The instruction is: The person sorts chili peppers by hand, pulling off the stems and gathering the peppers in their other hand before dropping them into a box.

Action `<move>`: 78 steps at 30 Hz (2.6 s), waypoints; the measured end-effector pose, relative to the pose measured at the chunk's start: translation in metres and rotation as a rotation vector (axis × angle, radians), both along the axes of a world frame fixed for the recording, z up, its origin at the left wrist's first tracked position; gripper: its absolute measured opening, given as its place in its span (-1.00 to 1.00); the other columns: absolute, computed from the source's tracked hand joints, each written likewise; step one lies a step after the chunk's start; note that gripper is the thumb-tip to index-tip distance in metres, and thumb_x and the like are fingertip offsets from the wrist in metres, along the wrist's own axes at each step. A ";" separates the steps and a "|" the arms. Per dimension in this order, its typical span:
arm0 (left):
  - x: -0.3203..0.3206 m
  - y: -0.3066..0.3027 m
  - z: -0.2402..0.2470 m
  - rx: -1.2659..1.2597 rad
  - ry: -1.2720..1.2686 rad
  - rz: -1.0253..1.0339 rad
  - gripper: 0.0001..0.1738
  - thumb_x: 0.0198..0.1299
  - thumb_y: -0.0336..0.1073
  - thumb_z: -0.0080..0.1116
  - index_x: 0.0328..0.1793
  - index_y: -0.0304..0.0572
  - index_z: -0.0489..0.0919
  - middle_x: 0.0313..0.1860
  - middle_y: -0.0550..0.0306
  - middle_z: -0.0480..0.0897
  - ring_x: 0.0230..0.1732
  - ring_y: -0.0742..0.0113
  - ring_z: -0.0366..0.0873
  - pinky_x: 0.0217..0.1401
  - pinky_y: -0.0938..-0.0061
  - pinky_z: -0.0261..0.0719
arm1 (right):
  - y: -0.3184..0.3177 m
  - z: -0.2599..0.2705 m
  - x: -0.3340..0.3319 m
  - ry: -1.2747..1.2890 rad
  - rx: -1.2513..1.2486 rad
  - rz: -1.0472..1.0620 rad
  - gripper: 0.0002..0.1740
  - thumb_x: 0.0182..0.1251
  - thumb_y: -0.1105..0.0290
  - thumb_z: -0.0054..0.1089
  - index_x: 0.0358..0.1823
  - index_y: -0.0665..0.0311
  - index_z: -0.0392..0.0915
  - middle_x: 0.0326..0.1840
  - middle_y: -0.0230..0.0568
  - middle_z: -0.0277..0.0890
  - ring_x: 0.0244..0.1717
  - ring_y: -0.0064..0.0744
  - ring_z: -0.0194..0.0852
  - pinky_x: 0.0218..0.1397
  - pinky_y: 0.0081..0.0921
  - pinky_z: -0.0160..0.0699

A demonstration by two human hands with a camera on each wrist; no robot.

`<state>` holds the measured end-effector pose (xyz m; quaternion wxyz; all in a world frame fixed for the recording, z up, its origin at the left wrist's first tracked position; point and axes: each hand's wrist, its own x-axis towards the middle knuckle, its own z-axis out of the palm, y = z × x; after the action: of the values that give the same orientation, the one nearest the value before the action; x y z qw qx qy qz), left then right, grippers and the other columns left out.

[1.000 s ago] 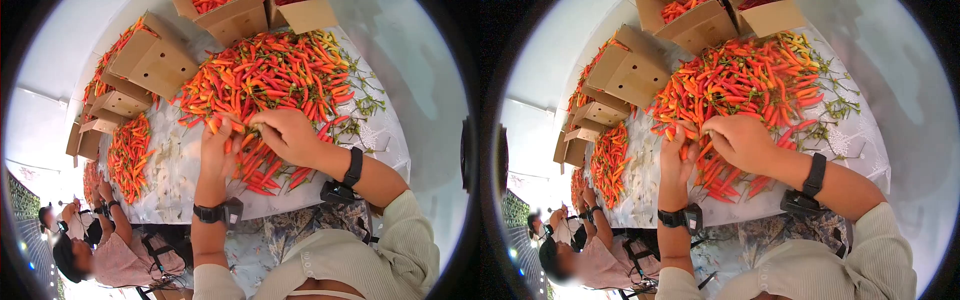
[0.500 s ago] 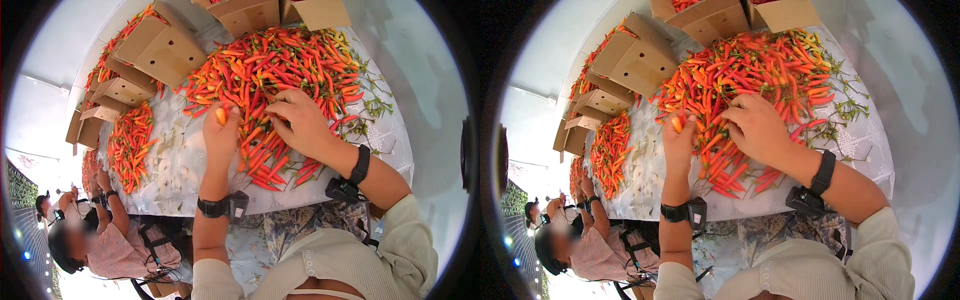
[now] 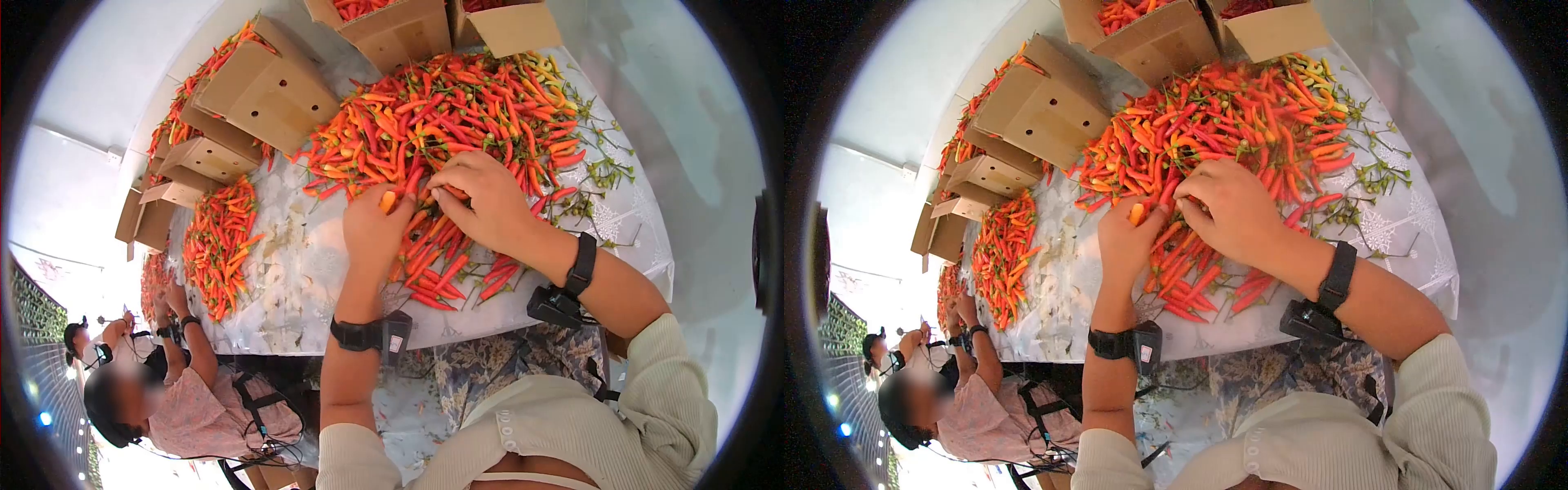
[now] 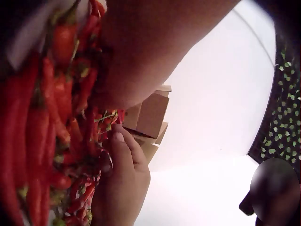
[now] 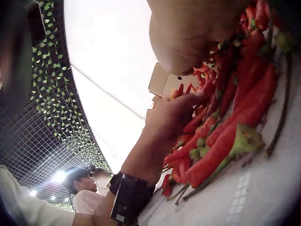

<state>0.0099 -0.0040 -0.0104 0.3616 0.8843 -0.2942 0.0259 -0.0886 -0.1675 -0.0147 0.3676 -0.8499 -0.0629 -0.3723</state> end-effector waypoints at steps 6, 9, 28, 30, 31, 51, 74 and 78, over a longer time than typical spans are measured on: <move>-0.005 0.006 0.014 -0.494 0.612 -0.195 -0.74 0.29 -0.24 0.24 -0.08 -0.31 0.60 -0.53 0.19 0.56 -0.62 0.58 0.38 -0.55 0.63 0.32 | 0.004 0.003 -0.004 0.113 0.177 0.085 -0.78 0.25 0.26 0.26 -0.34 0.29 0.58 -0.35 -0.15 0.54 -0.29 -0.10 0.53 -0.22 -0.24 0.49; -0.010 0.003 0.015 -0.542 0.698 -0.267 -0.74 0.37 -0.23 0.13 -0.04 -0.31 0.56 -0.48 0.09 0.62 -0.66 0.58 0.36 -0.61 0.68 0.27 | 0.002 0.004 -0.005 0.221 0.240 0.065 -0.77 0.22 0.26 0.28 -0.28 0.29 0.56 -0.33 -0.14 0.57 -0.28 -0.12 0.56 -0.24 -0.26 0.51; -0.015 0.000 0.027 -1.037 1.081 -0.354 -0.78 0.52 -0.15 -0.17 0.10 -0.05 0.38 0.16 -0.25 0.57 -0.78 0.56 0.30 -0.77 0.70 0.25 | 0.008 0.011 -0.011 0.120 0.147 0.161 -0.73 0.19 0.27 0.41 -0.21 0.29 0.62 -0.32 -0.24 0.46 -0.47 -0.43 0.45 -0.43 -0.53 0.42; -0.020 -0.003 0.026 -0.982 1.041 -0.337 -0.78 0.52 -0.15 -0.18 0.10 -0.06 0.38 0.07 -0.17 0.60 -0.78 0.57 0.30 -0.79 0.70 0.24 | 0.010 0.003 -0.007 0.067 0.120 0.195 -0.73 0.18 0.27 0.41 -0.20 0.30 0.64 -0.25 -0.18 0.51 -0.38 -0.35 0.52 -0.37 -0.50 0.47; -0.025 -0.005 0.025 -0.941 1.006 -0.311 -0.78 0.53 -0.15 -0.18 0.10 -0.07 0.38 0.03 -0.12 0.61 -0.78 0.58 0.30 -0.79 0.71 0.23 | 0.010 0.001 -0.006 0.040 0.107 0.212 -0.73 0.17 0.28 0.41 -0.20 0.30 0.65 -0.21 -0.14 0.54 -0.33 -0.31 0.55 -0.34 -0.48 0.50; -0.012 -0.004 0.015 -0.818 0.746 -0.272 -0.80 0.44 -0.25 0.05 -0.01 -0.24 0.45 -0.39 0.13 0.56 -0.70 0.58 0.29 -0.67 0.70 0.20 | 0.011 0.002 -0.004 0.093 0.255 0.109 -0.83 0.26 0.40 0.21 -0.18 0.32 0.58 -0.32 -0.04 0.55 -0.27 -0.02 0.55 -0.20 -0.23 0.49; -0.021 -0.002 0.012 -0.760 0.644 -0.374 -0.75 0.39 -0.32 0.10 0.08 -0.28 0.41 -0.27 0.00 0.66 -0.66 0.49 0.46 -0.62 0.66 0.44 | 0.008 0.009 -0.008 0.222 0.544 0.129 -0.91 0.21 0.48 0.24 -0.31 0.36 0.62 -0.48 -0.30 0.49 -0.53 -0.58 0.45 -0.47 -0.57 0.41; -0.021 -0.003 0.013 -0.796 0.699 -0.390 -0.78 0.40 -0.31 0.09 0.04 -0.29 0.42 -0.28 0.00 0.66 -0.66 0.47 0.46 -0.60 0.63 0.44 | 0.009 0.008 -0.008 0.207 0.524 0.152 -0.95 0.27 0.51 0.23 -0.31 0.34 0.61 -0.42 -0.42 0.44 -0.50 -0.75 0.36 -0.47 -0.69 0.32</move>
<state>-0.0111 -0.0069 0.0024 0.7415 0.5647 -0.2826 -0.2268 -0.0966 -0.1590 -0.0069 0.6057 -0.7524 0.0097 -0.2587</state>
